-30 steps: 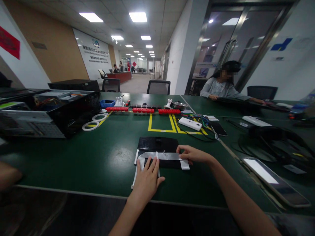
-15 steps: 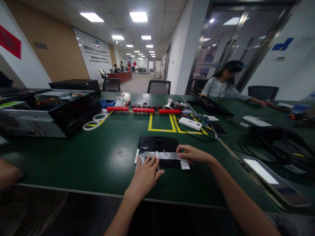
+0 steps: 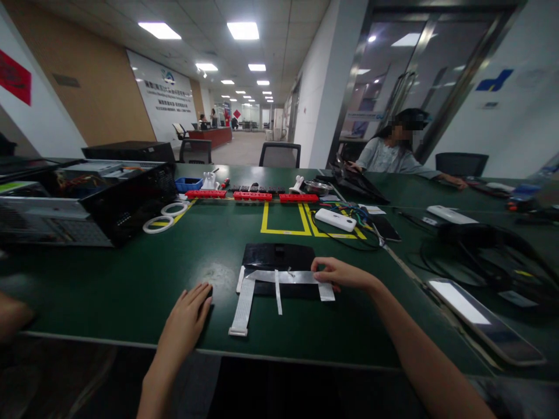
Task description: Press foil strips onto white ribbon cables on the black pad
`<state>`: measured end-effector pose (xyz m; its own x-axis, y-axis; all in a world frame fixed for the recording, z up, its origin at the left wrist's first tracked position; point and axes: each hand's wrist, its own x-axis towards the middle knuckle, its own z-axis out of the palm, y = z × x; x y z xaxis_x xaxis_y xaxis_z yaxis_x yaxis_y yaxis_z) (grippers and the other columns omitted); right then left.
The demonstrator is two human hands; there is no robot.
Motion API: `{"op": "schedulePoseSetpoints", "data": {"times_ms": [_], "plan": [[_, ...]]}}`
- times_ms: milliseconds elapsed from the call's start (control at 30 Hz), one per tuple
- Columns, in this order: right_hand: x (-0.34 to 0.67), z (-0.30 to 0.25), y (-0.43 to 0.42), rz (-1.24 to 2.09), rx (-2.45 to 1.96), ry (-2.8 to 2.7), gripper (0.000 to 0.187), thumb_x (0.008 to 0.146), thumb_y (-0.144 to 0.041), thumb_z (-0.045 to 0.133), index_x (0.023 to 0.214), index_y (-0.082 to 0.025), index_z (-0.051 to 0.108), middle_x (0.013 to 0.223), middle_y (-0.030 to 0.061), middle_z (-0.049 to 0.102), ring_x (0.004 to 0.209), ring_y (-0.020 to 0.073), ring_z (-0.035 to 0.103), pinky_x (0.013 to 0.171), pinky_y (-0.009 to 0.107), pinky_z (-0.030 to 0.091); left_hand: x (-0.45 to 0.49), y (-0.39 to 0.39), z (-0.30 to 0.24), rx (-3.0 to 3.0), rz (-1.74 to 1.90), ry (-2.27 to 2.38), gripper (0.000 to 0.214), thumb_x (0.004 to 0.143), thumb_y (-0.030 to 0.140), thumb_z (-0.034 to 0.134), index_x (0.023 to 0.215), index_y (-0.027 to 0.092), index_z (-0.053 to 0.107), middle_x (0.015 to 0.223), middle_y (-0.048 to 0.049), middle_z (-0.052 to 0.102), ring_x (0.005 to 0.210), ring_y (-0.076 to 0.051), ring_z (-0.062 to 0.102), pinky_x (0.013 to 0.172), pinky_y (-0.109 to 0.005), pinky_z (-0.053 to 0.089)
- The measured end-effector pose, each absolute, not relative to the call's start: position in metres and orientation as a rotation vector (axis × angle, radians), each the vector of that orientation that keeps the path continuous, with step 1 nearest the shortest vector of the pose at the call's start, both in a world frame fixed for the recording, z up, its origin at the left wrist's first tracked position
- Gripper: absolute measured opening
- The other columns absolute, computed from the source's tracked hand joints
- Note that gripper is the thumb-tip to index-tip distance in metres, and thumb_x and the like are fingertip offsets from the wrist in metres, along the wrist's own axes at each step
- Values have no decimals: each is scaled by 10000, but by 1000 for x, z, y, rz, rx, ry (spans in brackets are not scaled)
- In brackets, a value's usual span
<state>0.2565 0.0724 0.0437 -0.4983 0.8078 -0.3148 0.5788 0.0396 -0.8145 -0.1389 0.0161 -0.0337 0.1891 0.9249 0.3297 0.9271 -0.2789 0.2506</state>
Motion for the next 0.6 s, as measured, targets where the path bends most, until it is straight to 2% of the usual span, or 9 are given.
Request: {"op": "schedulePoseSetpoints", "data": {"times_ms": [167, 367, 600], "plan": [[257, 48, 71, 1414, -1388, -2093, 352, 814, -457, 550, 960, -148, 467, 617, -42, 480, 437, 64, 443, 380, 163, 314, -133, 13, -33, -2372, -663, -1854, 397, 897, 340, 398, 1224, 184, 559, 1281, -82, 568, 1248, -242, 447, 1045, -466, 306], [252, 60, 66, 1346, -1301, -2000, 332, 822, -461, 548, 967, -175, 465, 628, -39, 486, 490, 89, 460, 409, 179, 366, -131, 12, -29, -2367, -685, -1882, 392, 894, 344, 402, 1220, 195, 562, 1276, -77, 574, 1243, -230, 453, 1049, -450, 305], [263, 79, 62, 951, -1271, -1597, 365, 754, -505, 590, 933, -215, 458, 661, -22, 508, 532, 118, 498, 458, 208, 382, -131, 10, -27, -2368, -633, -1888, 401, 903, 359, 387, 1228, 190, 551, 1289, -80, 562, 1248, -226, 447, 1049, -443, 303]]}}
